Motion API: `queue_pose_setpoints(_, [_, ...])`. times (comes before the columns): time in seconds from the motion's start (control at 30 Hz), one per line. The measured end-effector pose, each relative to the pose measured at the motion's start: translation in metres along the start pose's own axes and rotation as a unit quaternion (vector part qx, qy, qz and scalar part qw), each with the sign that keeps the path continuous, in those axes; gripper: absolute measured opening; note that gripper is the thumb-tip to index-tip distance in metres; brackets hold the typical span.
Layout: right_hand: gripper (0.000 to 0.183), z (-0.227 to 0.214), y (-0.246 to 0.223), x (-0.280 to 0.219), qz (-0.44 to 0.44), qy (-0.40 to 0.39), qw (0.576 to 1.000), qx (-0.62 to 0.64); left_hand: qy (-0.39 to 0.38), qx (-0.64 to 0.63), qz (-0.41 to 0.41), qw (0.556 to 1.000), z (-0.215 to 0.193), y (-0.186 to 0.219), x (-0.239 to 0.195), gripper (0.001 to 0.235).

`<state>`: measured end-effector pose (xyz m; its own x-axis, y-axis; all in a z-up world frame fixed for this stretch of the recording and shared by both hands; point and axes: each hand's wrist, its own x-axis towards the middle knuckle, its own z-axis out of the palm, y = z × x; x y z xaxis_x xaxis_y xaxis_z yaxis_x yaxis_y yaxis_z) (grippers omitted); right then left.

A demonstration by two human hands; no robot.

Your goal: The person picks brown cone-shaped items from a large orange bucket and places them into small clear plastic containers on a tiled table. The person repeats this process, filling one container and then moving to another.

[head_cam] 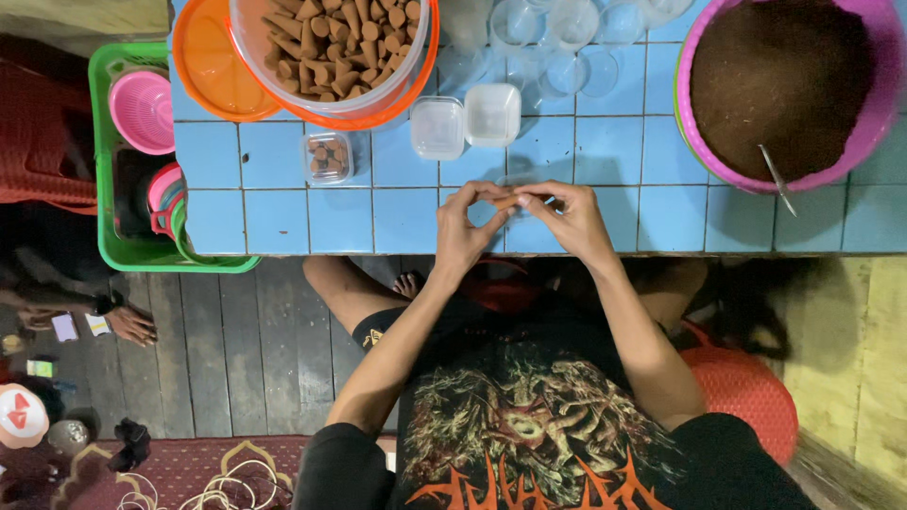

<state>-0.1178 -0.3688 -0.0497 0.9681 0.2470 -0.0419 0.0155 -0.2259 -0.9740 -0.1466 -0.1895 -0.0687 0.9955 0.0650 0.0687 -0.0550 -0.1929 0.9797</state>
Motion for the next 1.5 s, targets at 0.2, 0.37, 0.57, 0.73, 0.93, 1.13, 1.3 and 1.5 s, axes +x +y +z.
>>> queue_pose_setpoints(0.2, [0.013,-0.004,-0.002,-0.006,-0.030,0.017,0.996,-0.085,-0.031,0.084,0.039,0.995,-0.002,-0.011,-0.004,0.068])
queue_pose_setpoints(0.37, [0.009,0.004,-0.002,-0.008,-0.112,-0.012,0.964,-0.242,-0.080,0.166,0.042,0.982,-0.001,-0.031,-0.005,0.087])
queue_pose_setpoints(0.57, [0.007,0.016,0.014,0.000,-0.137,-0.045,0.929,-0.340,-0.091,0.168,0.049,0.980,0.003,-0.041,-0.004,0.083])
queue_pose_setpoints(0.73, [0.005,0.020,0.021,0.002,-0.155,-0.057,0.906,-0.390,-0.092,0.176,0.045,0.979,0.005,-0.053,-0.006,0.084])
queue_pose_setpoints(0.93, [0.004,0.021,0.037,0.006,-0.178,-0.049,0.892,-0.413,-0.087,0.169,0.052,0.980,0.005,-0.056,-0.006,0.085])
queue_pose_setpoints(1.13, [0.011,0.017,0.024,0.006,-0.143,-0.056,0.916,-0.369,-0.085,0.155,0.043,0.983,0.001,-0.049,-0.007,0.089])
queue_pose_setpoints(1.3, [0.010,-0.002,0.015,0.005,-0.110,-0.050,0.944,-0.306,-0.083,0.132,0.031,0.987,-0.010,-0.033,-0.006,0.093])
queue_pose_setpoints(1.5, [0.009,-0.021,0.025,0.006,-0.094,0.005,0.957,-0.274,-0.034,0.084,0.023,0.996,-0.024,-0.019,-0.003,0.065])
